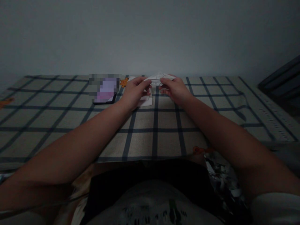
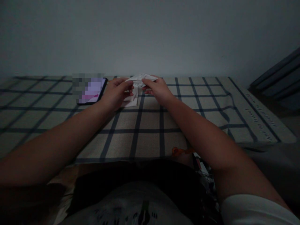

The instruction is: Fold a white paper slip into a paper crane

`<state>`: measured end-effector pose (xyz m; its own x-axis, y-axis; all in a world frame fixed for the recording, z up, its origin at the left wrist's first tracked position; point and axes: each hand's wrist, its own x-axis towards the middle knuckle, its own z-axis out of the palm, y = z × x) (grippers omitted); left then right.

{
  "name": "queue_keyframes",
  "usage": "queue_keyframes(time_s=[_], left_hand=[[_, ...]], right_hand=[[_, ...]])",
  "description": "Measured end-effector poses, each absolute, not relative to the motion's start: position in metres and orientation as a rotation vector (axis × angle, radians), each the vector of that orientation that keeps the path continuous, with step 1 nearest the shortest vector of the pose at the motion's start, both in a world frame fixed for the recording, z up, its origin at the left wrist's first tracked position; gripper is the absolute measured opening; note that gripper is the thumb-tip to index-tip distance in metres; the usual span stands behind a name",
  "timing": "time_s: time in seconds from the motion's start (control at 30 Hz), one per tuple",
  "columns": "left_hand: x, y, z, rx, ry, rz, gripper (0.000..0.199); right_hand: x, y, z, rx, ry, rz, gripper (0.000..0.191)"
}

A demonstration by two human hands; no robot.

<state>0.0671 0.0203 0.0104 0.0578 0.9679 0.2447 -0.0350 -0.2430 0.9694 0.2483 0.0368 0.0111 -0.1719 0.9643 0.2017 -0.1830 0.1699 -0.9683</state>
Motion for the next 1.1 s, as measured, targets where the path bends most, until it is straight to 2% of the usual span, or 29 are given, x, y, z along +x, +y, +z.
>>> queue_keyframes(time_s=[0.2,0.6,0.8,1.1], left_hand=[[0.069,0.018,0.01,1.414,0.992,1.366,0.021],[0.065,0.023,0.015,1.362,1.019,1.387,0.013],[0.066,0.018,0.014,1.436,1.035,1.308,0.018],[0.065,0.023,0.011,1.468,1.004,1.365,0.015]], right_hand=[[0.251,0.04,0.008,-0.829,-1.275,1.298,0.033],[0.249,0.04,0.002,-0.779,-1.45,1.38,0.042],[0.254,0.041,-0.002,-0.852,-1.609,1.246,0.033],[0.255,0.047,-0.008,-0.845,-1.611,1.229,0.031]])
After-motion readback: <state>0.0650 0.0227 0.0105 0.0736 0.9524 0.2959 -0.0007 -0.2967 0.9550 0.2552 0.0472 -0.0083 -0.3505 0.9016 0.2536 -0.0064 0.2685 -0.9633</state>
